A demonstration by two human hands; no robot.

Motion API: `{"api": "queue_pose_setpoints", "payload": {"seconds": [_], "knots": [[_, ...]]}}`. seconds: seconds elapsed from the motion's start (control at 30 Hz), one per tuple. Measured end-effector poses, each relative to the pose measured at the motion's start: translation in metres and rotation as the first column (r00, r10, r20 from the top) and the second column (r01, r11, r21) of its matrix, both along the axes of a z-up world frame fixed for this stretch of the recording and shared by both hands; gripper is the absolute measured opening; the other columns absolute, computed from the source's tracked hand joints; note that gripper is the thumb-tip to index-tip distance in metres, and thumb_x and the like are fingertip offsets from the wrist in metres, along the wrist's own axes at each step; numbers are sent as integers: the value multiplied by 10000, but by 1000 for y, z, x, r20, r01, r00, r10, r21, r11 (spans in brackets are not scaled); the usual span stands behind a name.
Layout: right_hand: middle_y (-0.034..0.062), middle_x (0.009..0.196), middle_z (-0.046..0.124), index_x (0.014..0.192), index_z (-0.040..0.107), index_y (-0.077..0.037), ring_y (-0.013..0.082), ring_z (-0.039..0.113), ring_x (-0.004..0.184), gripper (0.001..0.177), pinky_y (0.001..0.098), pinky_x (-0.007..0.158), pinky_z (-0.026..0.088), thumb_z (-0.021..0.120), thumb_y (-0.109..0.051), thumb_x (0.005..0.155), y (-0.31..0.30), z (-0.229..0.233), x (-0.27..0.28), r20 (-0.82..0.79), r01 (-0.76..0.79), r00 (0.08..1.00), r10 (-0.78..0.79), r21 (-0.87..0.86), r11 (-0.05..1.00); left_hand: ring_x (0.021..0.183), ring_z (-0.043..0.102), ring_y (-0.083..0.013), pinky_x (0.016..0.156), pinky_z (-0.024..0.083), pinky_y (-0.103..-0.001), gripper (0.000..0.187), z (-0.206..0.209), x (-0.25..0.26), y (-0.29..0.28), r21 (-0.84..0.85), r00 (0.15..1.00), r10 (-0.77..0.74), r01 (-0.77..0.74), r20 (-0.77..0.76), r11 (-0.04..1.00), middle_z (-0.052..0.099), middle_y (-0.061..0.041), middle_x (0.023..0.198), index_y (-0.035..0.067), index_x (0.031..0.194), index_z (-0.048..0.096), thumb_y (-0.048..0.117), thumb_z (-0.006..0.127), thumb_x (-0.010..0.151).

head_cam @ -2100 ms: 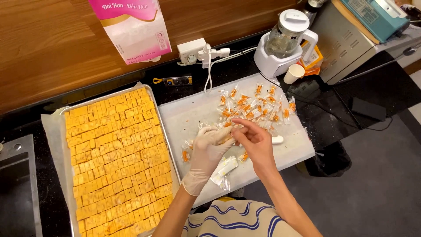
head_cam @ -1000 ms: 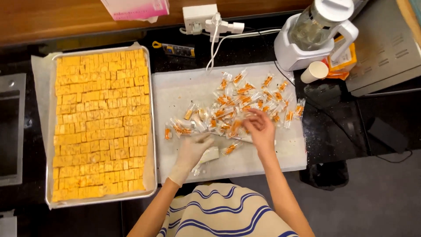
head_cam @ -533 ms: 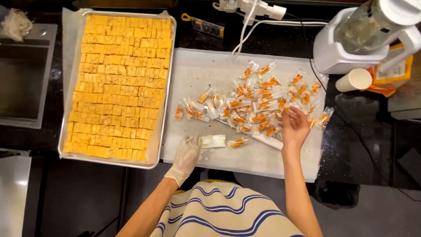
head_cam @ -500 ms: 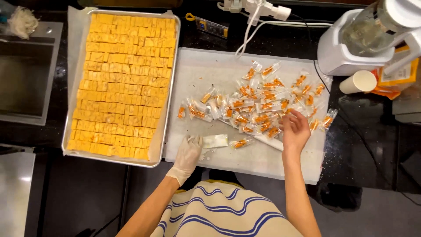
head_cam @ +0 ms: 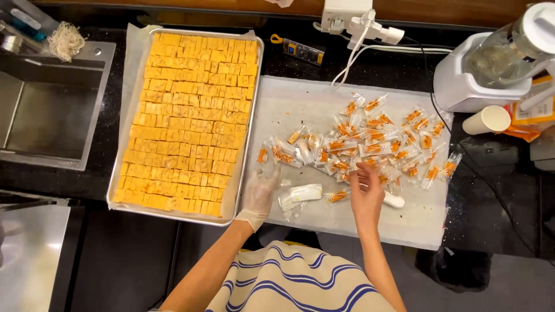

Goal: Wrapping individual yellow candy squares in clear plastic wrappers

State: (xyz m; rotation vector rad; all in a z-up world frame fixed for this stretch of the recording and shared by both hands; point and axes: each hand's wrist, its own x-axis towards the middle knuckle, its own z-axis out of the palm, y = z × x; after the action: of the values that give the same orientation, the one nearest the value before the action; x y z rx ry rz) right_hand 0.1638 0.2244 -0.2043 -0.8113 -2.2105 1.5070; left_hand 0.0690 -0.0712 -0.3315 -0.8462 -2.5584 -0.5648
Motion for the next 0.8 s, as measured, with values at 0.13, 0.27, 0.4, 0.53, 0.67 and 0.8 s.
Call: {"api": "queue_pose_setpoints", "payload": {"seconds": [0.13, 0.27, 0.4, 0.53, 0.67, 0.8], "knots": [[204, 1159, 835, 1422, 747, -46, 329, 814, 1041, 301, 415, 907, 648, 698, -71, 1126, -21, 15, 9, 52, -10, 999, 10, 2, 1000, 1068, 760, -384, 969, 650, -478, 503, -28, 1, -15, 46, 987, -37, 30, 155, 998, 729, -124, 747, 192, 1351, 823, 255, 915, 860], [181, 1150, 851, 1418, 758, -55, 293, 832, 1006, 304, 384, 896, 661, 705, -52, 1119, -77, 33, 11, 49, 30, 998, -30, -12, 999, 854, 706, -306, 852, 596, -386, 654, 63, -24, -18, 341, 729, 81, -412, 679, 845, 745, -133, 726, 189, 1244, 892, 383, 1095, 653], [141, 1073, 886, 1433, 747, -95, 215, 838, 863, 337, 334, 828, 672, 666, -59, 1108, -161, 38, -6, -88, -116, 991, 97, -237, 965, 688, 711, -127, 769, 591, -265, 960, 69, -57, -24, 446, 450, -144, -691, 881, 569, 844, -78, 733, 97, 1482, 795, 259, 1158, 608], [181, 1163, 897, 1488, 712, -85, 231, 841, 888, 396, 345, 824, 695, 669, -27, 1099, -232, 56, -32, -150, -129, 986, 76, -390, 912, 705, 724, -133, 750, 595, -286, 907, 52, -63, -24, 437, 332, -289, -755, 898, 489, 822, -82, 753, 88, 1529, 758, 227, 1126, 712], [214, 1327, 859, 1589, 617, -71, 241, 825, 961, 489, 365, 838, 689, 628, -16, 1104, -276, 81, -38, -174, -76, 985, 8, -389, 918, 874, 710, -113, 893, 569, -285, 888, 100, -62, -37, 314, 189, -328, -865, 926, 390, 825, -50, 937, 76, 1558, 727, 260, 1098, 772], [236, 1499, 771, 1688, 517, -73, 233, 805, 1011, 599, 355, 816, 689, 605, -9, 1099, -303, 85, -36, -234, -45, 971, -47, -373, 927, 914, 749, -130, 962, 593, -323, 721, 155, -49, -42, 237, 98, -390, -916, 915, 324, 870, -59, 1062, 121, 1420, 821, 271, 1093, 770]]}}
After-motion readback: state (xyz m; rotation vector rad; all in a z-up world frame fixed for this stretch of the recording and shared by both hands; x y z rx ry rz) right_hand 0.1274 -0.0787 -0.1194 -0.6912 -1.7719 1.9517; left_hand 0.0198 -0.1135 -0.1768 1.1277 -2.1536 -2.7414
